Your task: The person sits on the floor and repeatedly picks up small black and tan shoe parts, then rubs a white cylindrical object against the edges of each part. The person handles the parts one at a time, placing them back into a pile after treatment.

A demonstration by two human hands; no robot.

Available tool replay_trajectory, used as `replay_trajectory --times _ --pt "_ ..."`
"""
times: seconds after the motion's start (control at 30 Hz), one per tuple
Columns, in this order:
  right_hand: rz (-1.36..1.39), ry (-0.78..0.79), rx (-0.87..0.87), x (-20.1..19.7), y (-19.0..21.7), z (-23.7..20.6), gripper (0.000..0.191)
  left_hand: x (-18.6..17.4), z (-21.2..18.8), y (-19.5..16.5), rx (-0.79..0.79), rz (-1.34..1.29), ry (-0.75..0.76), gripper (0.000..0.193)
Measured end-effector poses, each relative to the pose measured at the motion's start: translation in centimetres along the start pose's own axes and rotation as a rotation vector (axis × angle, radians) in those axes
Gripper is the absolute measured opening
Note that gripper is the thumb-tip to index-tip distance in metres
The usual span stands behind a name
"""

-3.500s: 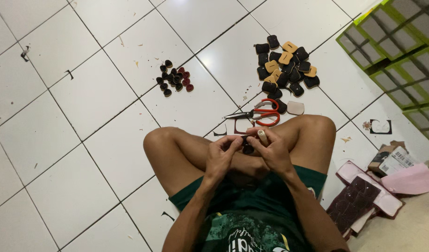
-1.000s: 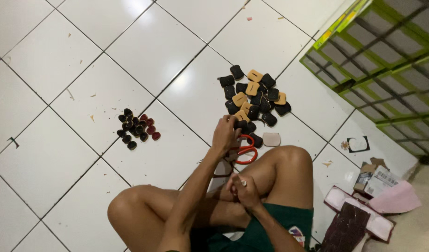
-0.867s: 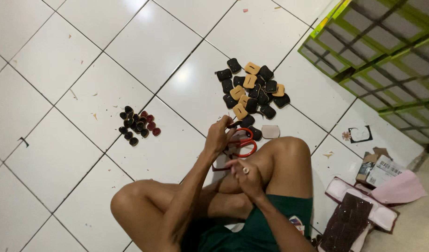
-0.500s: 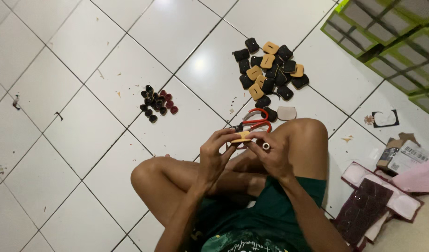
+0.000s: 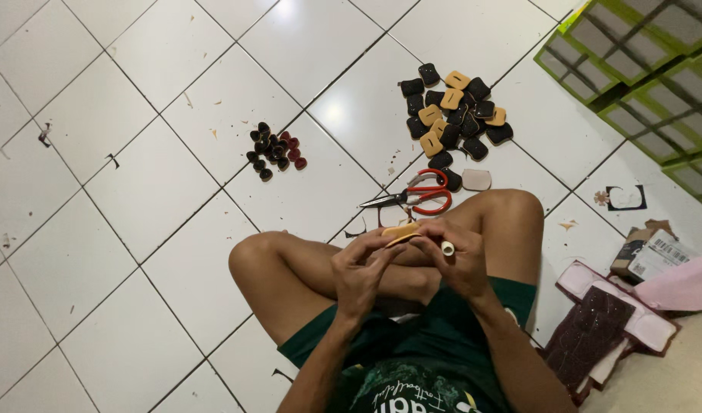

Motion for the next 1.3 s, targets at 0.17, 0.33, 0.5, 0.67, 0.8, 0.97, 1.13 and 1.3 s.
replay_trajectory --times 0.17,0.33,0.5,0.67,0.8,0.97,1.13,1.3 --pt "0.171 -0.021 0.176 1.1 -1.3 -1.4 0.013 -0.2 -1.5 0.0 -0.096 -0.146 -0.06 0.022" --pt "0.265 -0.049 0.292 1.4 -2.1 -2.6 0.016 -0.3 -2.6 0.2 -0.201 -0.243 -0.185 0.04" --pt "0.417 -0.053 0.292 2.0 -1.9 -3.0 0.02 0.0 -3.0 0.3 -0.205 -0.323 -0.211 0.039" --pt "0.317 0.013 0.255 1.9 -0.3 -2.2 0.029 -0.7 -1.5 -0.8 -0.015 -0.096 0.025 0.035" --pt "-0.084 0.146 0.267 1.3 1.1 -1.5 0.025 -1.5 0.1 -2.2 0.174 0.382 0.344 0.04" --pt "-0.151 0.155 0.123 1.5 2.5 -1.4 0.017 -1.7 0.5 -1.7 -0.03 0.121 0.31 0.039" --pt "-0.135 0.115 0.147 1.9 0.7 -2.3 0.016 -1.4 0.3 -0.6 -0.164 -0.014 0.269 0.035" --pt "0.183 0.079 0.402 2.4 -3.1 -2.5 0.018 -1.2 -0.2 0.5 -0.238 -0.001 0.165 0.051"
Point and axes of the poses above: each hand's wrist, its own z-axis towards the middle knuckle, its own x-axis out of the palm, y = z × x, the point moved 5 cm from there along z, towards the middle knuckle, and after that the axes turned 14 degrees about x, right-handed, at the moved point
